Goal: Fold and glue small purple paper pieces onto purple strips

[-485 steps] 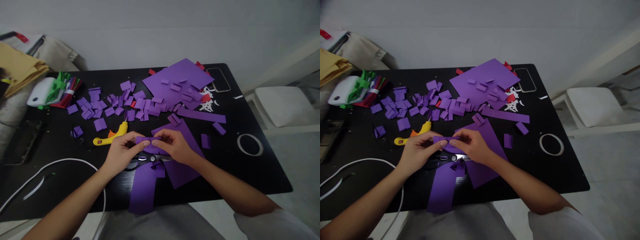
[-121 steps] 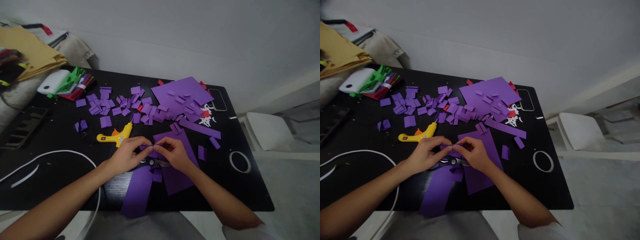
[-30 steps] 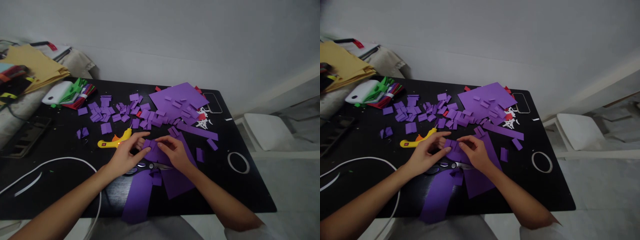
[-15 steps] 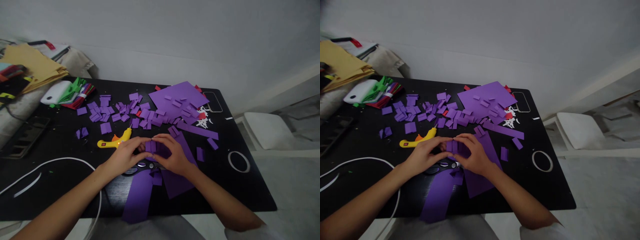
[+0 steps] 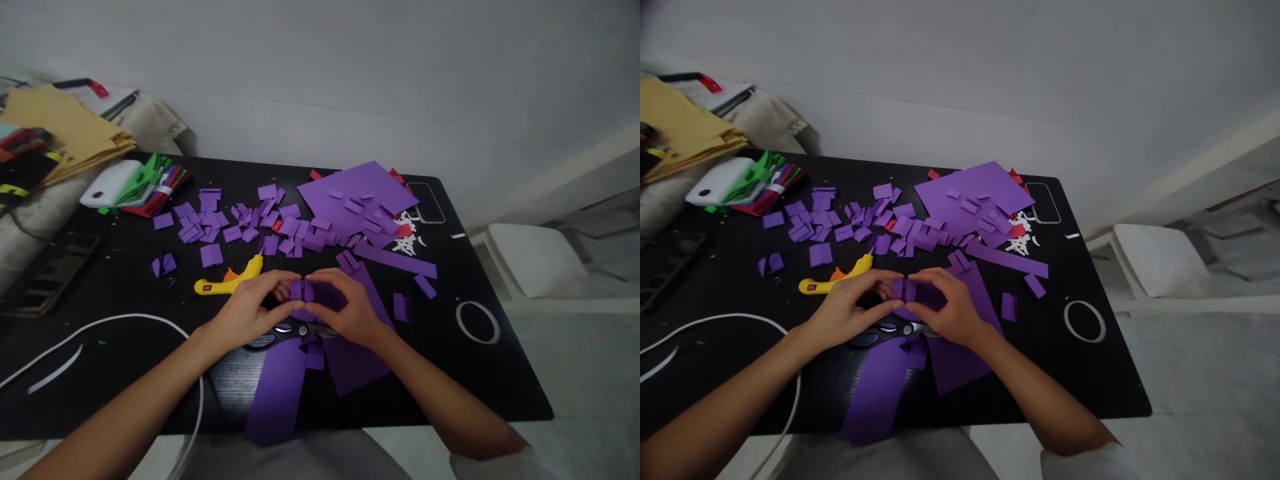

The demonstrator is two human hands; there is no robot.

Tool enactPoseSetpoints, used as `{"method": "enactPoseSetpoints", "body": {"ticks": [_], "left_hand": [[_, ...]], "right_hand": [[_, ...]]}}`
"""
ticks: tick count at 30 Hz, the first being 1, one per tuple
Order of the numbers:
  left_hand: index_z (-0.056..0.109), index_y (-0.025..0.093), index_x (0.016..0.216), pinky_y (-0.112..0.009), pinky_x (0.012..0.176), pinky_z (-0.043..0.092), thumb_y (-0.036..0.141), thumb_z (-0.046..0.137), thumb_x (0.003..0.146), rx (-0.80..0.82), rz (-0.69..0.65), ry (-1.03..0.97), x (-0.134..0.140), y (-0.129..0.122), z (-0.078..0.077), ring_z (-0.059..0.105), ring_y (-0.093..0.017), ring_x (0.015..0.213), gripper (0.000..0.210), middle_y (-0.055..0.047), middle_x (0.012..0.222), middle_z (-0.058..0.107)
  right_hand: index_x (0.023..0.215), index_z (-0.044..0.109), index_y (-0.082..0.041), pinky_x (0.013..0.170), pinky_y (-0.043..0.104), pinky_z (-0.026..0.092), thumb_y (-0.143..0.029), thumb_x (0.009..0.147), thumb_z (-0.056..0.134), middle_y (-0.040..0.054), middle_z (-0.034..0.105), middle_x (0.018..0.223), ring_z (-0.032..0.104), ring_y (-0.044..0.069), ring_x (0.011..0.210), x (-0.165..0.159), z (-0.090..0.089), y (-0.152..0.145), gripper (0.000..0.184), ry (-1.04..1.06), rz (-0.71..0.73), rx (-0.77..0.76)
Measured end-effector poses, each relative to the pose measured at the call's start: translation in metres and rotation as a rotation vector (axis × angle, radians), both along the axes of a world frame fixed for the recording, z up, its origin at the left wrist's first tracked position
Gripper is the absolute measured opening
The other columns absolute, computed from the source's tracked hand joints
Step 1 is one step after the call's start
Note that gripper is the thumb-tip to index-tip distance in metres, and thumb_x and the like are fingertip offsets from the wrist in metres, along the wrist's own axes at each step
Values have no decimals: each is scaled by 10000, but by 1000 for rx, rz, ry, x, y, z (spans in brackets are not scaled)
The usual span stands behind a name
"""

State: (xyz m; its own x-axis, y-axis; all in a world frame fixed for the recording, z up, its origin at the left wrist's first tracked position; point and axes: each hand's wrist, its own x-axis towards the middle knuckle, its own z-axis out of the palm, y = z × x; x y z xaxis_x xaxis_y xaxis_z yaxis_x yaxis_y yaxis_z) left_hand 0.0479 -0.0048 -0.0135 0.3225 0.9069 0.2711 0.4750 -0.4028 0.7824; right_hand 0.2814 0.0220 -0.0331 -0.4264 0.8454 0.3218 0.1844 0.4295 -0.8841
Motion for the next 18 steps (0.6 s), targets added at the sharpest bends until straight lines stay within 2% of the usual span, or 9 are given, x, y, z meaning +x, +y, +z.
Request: {"method": "enactPoseSetpoints", "body": {"ticks": [4, 10, 18], "left_hand": [[666, 199, 1238, -255, 755, 595, 333, 765, 949, 19, -10, -8, -1, 1, 0, 693, -139, 789, 333, -7, 935, 710], [681, 197, 1208, -281, 758, 607, 289, 759, 945, 56, -9, -40, -2, 2, -1, 673, -147, 870, 289, -71, 1144, 669], [669, 203, 1202, -244, 723, 613, 261, 758, 938, -59, -1, -171, 0, 1, -3, 693, -129, 806, 284, -37, 1000, 689]], "right_hand": [[1186, 717, -247, 997, 396, 575, -270, 857, 851, 78, 765, 1192, 725, 236, 1104, -1, -1, 0, 356, 48, 7, -19], [1180, 713, -251, 971, 390, 593, -262, 847, 854, 64, 773, 1159, 737, 230, 1068, -2, -1, -2, 361, 75, 5, -80], [1213, 704, -245, 970, 397, 619, -272, 852, 847, 70, 773, 1152, 754, 232, 1062, -1, 1, -4, 389, 95, 14, -153]]}}
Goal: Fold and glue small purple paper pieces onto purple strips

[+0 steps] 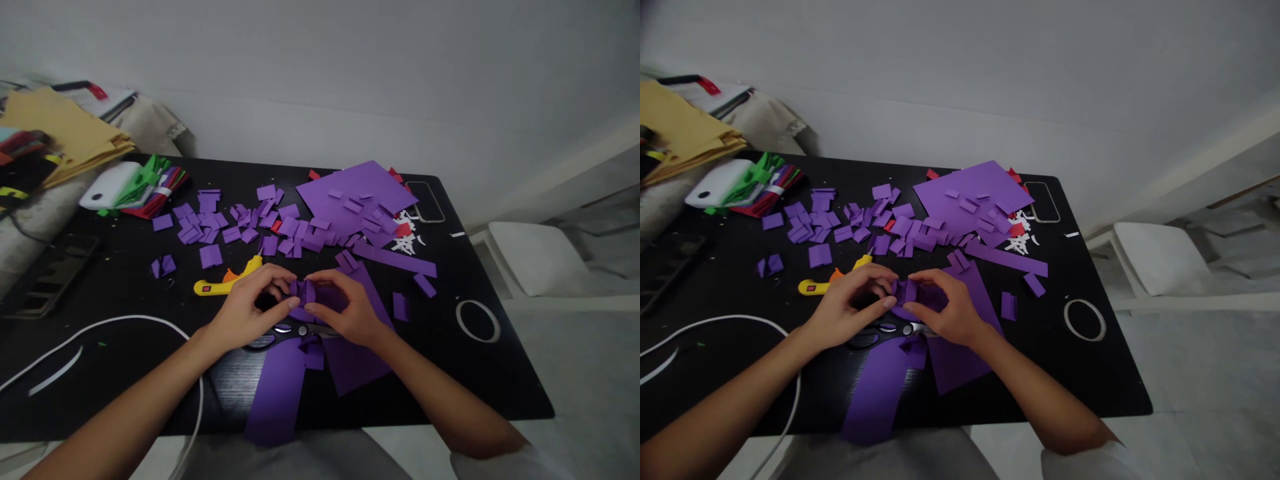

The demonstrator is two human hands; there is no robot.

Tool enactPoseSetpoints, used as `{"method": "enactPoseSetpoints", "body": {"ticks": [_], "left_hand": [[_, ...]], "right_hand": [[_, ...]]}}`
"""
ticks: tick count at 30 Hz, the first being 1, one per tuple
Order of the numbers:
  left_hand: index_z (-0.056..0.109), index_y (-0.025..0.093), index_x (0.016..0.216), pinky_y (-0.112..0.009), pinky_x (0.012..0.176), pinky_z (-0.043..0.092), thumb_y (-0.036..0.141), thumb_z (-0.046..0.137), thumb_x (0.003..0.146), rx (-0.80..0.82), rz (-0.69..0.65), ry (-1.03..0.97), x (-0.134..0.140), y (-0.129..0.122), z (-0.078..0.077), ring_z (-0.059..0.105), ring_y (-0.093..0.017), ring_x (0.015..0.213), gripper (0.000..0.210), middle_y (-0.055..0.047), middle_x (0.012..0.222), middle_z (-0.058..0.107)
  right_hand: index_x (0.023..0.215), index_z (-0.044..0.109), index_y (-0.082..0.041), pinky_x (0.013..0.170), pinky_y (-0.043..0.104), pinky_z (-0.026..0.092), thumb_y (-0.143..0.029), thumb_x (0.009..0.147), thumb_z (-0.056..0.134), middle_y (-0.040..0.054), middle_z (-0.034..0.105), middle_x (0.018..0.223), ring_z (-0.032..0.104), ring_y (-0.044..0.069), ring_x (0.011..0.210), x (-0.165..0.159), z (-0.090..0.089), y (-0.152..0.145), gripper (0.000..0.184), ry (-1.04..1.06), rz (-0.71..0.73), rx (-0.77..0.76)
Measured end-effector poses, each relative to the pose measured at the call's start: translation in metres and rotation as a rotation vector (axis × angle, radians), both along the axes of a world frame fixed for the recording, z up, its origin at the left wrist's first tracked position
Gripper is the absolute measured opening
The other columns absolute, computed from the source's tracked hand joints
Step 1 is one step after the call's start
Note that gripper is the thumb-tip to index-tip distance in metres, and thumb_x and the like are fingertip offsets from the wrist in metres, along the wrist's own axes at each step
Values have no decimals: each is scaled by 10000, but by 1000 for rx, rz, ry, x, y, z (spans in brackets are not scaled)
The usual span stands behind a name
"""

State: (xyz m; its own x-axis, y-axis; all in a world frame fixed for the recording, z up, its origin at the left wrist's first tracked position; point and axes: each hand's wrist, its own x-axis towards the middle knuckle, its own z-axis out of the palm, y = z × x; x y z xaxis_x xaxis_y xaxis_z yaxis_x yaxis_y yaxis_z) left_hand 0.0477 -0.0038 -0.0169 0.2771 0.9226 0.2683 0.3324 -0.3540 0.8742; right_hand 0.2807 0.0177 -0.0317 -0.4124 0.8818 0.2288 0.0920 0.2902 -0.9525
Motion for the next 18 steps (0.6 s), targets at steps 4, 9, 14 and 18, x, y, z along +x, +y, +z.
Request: {"method": "enactPoseSetpoints", "body": {"ticks": [4, 9, 14, 18], "left_hand": [[669, 197, 1185, -230, 713, 618, 260, 759, 938, -91, -1, -95, 0, -1, -2, 703, -124, 787, 270, -32, 955, 695], [665, 186, 1168, -240, 741, 636, 264, 766, 937, -170, -14, -172, 3, -2, -3, 725, -132, 804, 264, -39, 954, 709], [667, 209, 1231, -239, 752, 634, 234, 739, 956, -97, -33, -136, 2, -2, -1, 726, -134, 849, 285, -53, 1038, 704], [722, 226, 1184, -273, 846, 612, 184, 687, 983, 97, -73, 30, -1, 0, 4, 702, -181, 1061, 208, -82, 1166, 696]], "right_hand": [[1251, 680, -248, 956, 383, 631, -272, 875, 829, 71, 769, 1156, 759, 220, 1041, 0, 0, 0, 404, 2, 8, 38], [1313, 668, -267, 1017, 419, 599, -240, 953, 737, 90, 733, 1226, 714, 234, 1138, 1, 3, 0, 367, -78, 64, 285], [1263, 694, -249, 1014, 419, 592, -232, 978, 699, 109, 702, 1209, 695, 237, 1148, 2, 4, 1, 286, -123, 71, 344], [1225, 675, -237, 996, 422, 592, -225, 958, 718, 108, 713, 1175, 696, 242, 1124, 1, 2, 1, 271, -113, 53, 362]]}}
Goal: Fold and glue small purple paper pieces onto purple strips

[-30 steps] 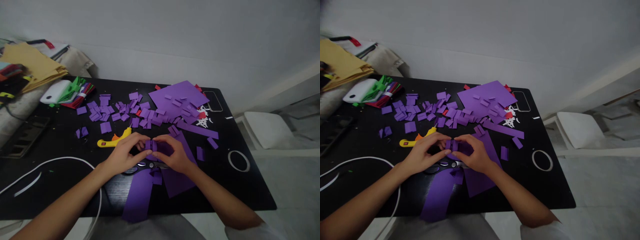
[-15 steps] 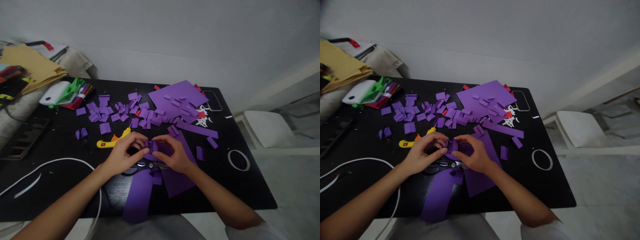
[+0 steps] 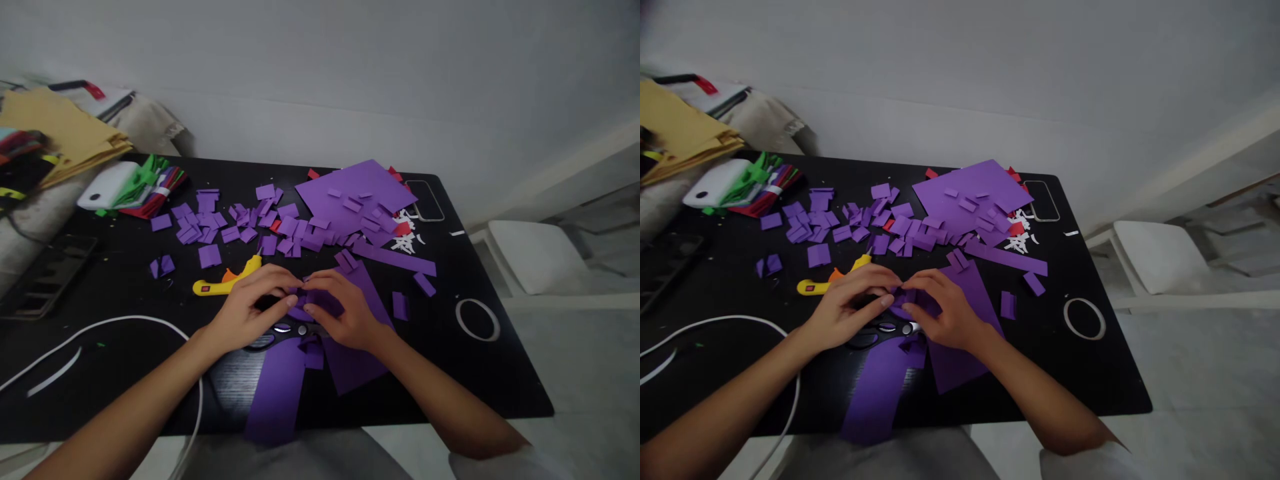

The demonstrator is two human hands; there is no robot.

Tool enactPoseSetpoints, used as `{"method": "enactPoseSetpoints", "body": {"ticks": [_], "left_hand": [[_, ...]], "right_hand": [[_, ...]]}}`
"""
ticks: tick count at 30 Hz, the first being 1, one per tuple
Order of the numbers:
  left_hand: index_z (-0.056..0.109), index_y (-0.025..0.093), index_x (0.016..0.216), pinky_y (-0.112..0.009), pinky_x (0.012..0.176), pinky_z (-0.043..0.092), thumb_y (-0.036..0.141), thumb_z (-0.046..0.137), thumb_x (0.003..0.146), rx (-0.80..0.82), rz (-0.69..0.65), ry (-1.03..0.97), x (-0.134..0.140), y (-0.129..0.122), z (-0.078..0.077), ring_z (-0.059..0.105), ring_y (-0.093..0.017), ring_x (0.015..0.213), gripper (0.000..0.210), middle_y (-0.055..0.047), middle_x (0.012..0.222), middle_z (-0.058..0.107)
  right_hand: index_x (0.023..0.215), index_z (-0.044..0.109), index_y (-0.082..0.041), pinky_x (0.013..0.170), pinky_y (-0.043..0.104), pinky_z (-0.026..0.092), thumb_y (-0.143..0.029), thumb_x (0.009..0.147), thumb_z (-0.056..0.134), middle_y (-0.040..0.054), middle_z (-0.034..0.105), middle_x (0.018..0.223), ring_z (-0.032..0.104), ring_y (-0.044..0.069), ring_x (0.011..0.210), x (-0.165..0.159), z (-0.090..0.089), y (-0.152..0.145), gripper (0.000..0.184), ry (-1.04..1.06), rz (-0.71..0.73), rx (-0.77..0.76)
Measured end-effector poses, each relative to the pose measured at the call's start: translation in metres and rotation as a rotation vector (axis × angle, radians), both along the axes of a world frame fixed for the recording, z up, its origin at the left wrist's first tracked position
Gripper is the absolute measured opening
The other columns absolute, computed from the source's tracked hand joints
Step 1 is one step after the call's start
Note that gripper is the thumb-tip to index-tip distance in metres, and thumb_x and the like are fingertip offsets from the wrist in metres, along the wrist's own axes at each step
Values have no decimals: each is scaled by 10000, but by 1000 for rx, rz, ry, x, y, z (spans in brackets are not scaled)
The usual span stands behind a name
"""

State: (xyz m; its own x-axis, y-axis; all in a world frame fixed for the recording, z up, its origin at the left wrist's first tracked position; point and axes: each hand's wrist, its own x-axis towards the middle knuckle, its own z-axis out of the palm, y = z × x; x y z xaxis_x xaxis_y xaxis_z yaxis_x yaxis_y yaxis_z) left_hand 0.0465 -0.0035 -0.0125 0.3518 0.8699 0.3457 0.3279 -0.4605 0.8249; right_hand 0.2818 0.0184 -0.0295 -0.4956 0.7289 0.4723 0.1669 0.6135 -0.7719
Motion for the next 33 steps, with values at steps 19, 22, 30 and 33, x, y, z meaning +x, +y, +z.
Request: {"method": "enactPoseSetpoints", "body": {"ticks": [19, 22, 30, 33], "left_hand": [[662, 191, 995, -266, 763, 626, 214, 764, 914, 15, 31, 14, 4, 0, 6, 696, -188, 978, 133, -96, 1089, 687], [673, 190, 1013, -276, 770, 637, 215, 760, 916, -15, 29, -12, 3, 0, 5, 699, -190, 977, 133, -105, 1116, 681], [680, 195, 1017, -277, 804, 642, 214, 790, 898, 22, 19, -7, 0, 1, 5, 716, -194, 1000, 163, -95, 1094, 701], [688, 192, 1026, -288, 814, 655, 212, 803, 889, 2, 4, -33, -1, 2, 4, 723, -190, 986, 180, -101, 1116, 689]], "right_hand": [[1184, 648, -245, 971, 420, 600, -235, 954, 683, 104, 742, 1180, 721, 250, 1115, 0, 2, -2, 233, 32, -16, -68], [1196, 645, -244, 989, 428, 599, -238, 966, 663, 107, 750, 1192, 727, 252, 1128, 1, 2, -3, 230, 37, -14, -86], [1215, 653, -252, 1051, 425, 573, -198, 992, 639, 99, 748, 1249, 707, 239, 1202, 2, 2, -3, 230, 50, 1, -76], [1211, 652, -252, 1049, 436, 577, -196, 987, 641, 101, 747, 1251, 709, 242, 1201, 2, 2, -3, 231, 54, -8, -68]]}}
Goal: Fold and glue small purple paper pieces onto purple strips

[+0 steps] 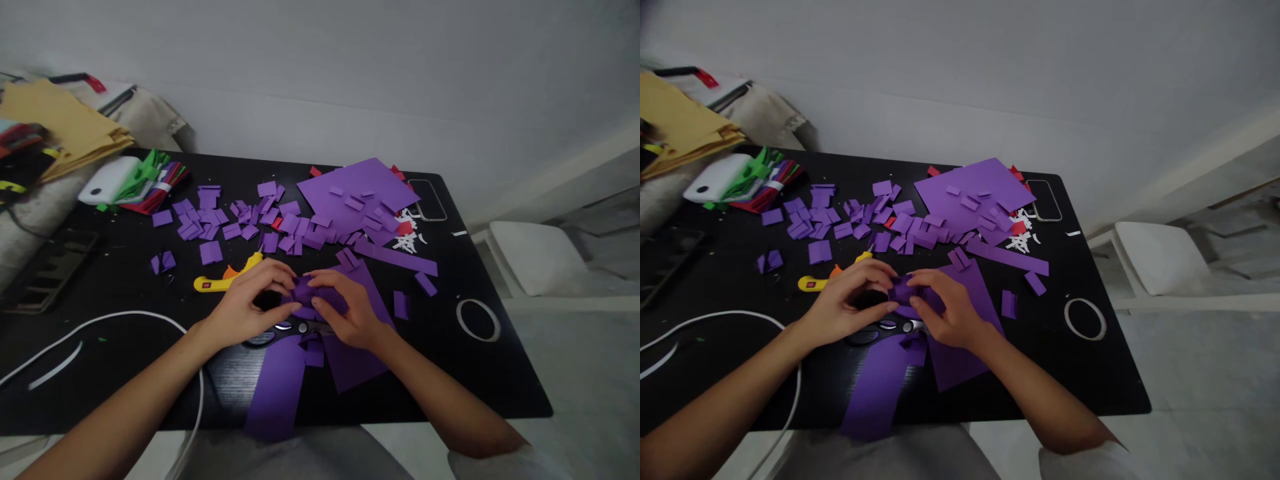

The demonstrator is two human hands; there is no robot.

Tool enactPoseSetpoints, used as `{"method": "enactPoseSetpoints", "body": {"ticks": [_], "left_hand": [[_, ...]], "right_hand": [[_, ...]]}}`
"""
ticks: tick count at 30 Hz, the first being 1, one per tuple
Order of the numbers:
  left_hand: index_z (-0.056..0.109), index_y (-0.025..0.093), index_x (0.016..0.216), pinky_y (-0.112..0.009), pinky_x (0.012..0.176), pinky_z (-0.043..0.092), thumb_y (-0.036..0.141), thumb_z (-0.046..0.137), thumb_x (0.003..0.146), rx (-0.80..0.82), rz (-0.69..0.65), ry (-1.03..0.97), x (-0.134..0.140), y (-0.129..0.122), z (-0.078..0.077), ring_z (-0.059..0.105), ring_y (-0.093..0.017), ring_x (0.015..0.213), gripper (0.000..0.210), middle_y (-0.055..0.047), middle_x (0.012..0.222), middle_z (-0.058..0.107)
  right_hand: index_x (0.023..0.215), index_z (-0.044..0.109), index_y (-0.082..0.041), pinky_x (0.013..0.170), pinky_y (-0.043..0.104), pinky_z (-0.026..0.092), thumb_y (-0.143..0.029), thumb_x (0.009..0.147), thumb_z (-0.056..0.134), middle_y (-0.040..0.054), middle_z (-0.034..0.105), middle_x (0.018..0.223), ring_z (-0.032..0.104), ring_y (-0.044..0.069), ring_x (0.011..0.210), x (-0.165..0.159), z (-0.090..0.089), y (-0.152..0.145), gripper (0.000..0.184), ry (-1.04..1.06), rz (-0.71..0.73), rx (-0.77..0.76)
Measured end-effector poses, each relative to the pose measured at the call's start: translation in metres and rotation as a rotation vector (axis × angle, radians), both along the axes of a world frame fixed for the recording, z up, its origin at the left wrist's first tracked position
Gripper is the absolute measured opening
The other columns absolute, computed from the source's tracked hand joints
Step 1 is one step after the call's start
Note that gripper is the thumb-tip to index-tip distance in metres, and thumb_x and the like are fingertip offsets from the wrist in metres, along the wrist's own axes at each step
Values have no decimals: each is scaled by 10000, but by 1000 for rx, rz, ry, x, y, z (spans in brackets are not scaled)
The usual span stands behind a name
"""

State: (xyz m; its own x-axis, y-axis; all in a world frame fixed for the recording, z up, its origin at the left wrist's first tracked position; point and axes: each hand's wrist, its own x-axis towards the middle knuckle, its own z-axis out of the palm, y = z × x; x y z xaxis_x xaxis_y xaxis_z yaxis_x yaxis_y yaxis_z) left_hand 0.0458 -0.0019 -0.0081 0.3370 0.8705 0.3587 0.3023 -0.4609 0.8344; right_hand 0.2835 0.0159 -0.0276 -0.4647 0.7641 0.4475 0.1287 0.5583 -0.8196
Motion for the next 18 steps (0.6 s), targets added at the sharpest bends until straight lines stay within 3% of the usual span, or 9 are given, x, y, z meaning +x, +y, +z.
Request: {"method": "enactPoseSetpoints", "body": {"ticks": [12, 18], "left_hand": [[709, 199, 1062, -323, 840, 678, 217, 806, 890, -29, 2, -37, -2, 0, -6, 729, -209, 1020, 198, -113, 1152, 693], [640, 192, 1115, -316, 819, 674, 244, 854, 856, -132, 33, -149, 1, -2, -10, 752, -173, 900, 340, -103, 1144, 712]], "right_hand": [[1213, 650, -265, 1064, 463, 570, -211, 985, 646, 99, 738, 1273, 704, 259, 1215, -1, -1, -1, 234, -3, -17, -11], [1286, 584, -259, 1000, 436, 613, -229, 950, 712, 116, 737, 1272, 741, 244, 1133, -3, -3, -3, 361, 61, -50, -101]]}}
